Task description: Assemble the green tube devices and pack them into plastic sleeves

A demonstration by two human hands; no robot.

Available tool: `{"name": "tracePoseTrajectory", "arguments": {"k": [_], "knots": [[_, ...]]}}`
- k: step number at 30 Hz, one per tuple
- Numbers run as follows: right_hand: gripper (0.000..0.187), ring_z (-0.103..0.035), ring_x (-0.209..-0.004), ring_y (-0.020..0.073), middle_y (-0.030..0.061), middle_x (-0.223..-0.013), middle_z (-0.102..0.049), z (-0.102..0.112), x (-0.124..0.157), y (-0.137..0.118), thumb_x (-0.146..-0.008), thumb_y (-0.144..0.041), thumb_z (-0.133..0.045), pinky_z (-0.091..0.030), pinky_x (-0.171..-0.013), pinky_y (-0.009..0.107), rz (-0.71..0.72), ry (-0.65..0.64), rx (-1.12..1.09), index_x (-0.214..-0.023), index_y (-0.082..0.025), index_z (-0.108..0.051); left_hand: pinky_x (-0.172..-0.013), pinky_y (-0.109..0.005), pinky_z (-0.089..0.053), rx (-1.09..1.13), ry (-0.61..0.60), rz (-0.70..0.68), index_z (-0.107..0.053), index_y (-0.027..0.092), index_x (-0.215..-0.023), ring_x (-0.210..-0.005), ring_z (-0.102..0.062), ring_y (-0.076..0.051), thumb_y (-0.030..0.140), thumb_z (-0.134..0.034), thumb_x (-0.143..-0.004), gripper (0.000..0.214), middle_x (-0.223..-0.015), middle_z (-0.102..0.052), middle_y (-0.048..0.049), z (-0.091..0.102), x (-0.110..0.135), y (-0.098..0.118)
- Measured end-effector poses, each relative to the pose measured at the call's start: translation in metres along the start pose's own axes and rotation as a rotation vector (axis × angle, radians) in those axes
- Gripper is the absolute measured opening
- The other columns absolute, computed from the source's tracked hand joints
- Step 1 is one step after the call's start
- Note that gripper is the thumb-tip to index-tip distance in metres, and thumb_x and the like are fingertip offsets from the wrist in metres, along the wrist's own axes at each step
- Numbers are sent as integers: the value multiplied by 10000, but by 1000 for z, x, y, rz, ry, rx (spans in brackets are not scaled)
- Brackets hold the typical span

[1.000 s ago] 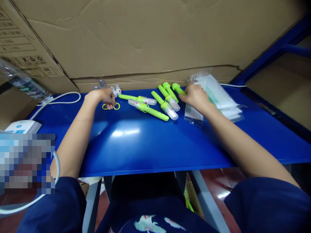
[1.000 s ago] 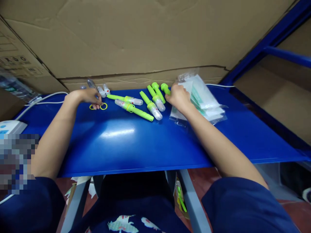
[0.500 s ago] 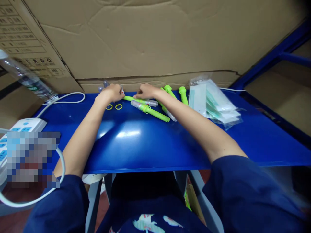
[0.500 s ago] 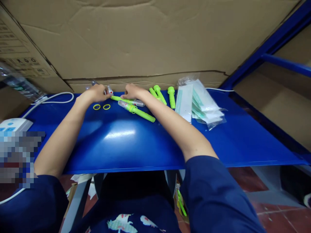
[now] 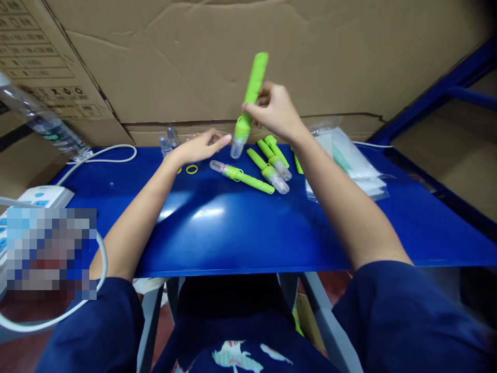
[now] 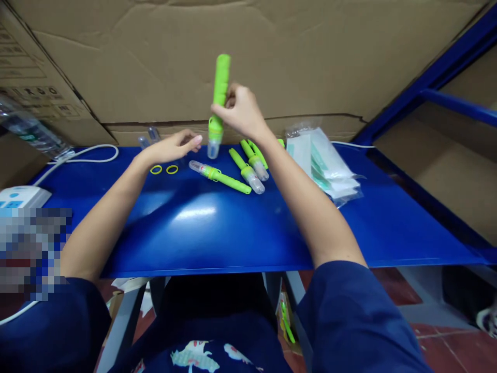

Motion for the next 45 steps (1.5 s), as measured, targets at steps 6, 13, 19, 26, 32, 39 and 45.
{"name": "tracePoseTrajectory", "arguments": {"k": [6,13,19,26,32,39,45], "knots": [[494,-642,-572,138,24,-719,-665,19,36,18,-920,-688,-657,-499,-424,228,-268,63,-512,-787,-232,-525,-645,-238,-488,220,-65,-141,-629,150,-990,-663,-628,-129,698,-498,-990,564,-785,-675,-53,-1,0,2],[389,-716,-732,173,40,-834,-724,36,71,47,-756,-466,-925,-618,-600,290,-202,-30,-463,-908,-223,-662,-515,-248,-368,242,-197,-96,-712,144,-872,-507,-464,-111,817,-420,-946,737,-551,-479,-4,24,9,-10],[531,-755,-854,228,54,-938,-748,25,80,61,-695,-585,-933,-674,-738,382,-124,-42,-380,-1007,-232,-689,-550,-264,-372,223,-255,-79,-720,159,-861,-559,-494,-132,828,-450,-923,724,-584,-500,-21,21,10,-10],[623,-758,-867,251,56,-938,-742,39,84,72,-675,-747,-867,-673,-785,434,9,85,-274,-1016,-267,-663,-558,-241,-344,267,-313,-40,-658,167,-813,-553,-448,-102,768,-507,-941,633,-603,-460,0,19,9,-12],[595,-762,-899,261,50,-947,-728,56,85,85,-733,-750,-824,-666,-805,444,71,229,-228,-1032,-274,-630,-519,-224,-298,301,-357,47,-512,184,-721,-503,-372,-63,745,-619,-899,598,-587,-440,22,40,14,-32],[566,-751,-952,275,61,-955,-717,47,92,79,-712,-696,-872,-660,-786,432,-9,205,-293,-1000,-278,-622,-678,-273,-428,-62,-29,160,-624,205,-910,-666,-611,-169,585,-759,-784,423,-662,-629,-2,60,4,-72],[543,-737,-959,263,54,-921,-699,43,98,60,-697,-623,-916,-646,-791,395,-58,171,-316,-977,-264,-619,-755,-310,-469,-338,34,114,-685,210,-915,-867,-676,-273,492,-832,-661,407,-728,-657,-36,24,-10,-75]]}}
Point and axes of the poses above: each hand's wrist, its own x-axis away from the middle knuckle, its own z-axis out of the back of the hand, y = z × x, the point moved 2 cm from there along -x, towards the middle knuckle
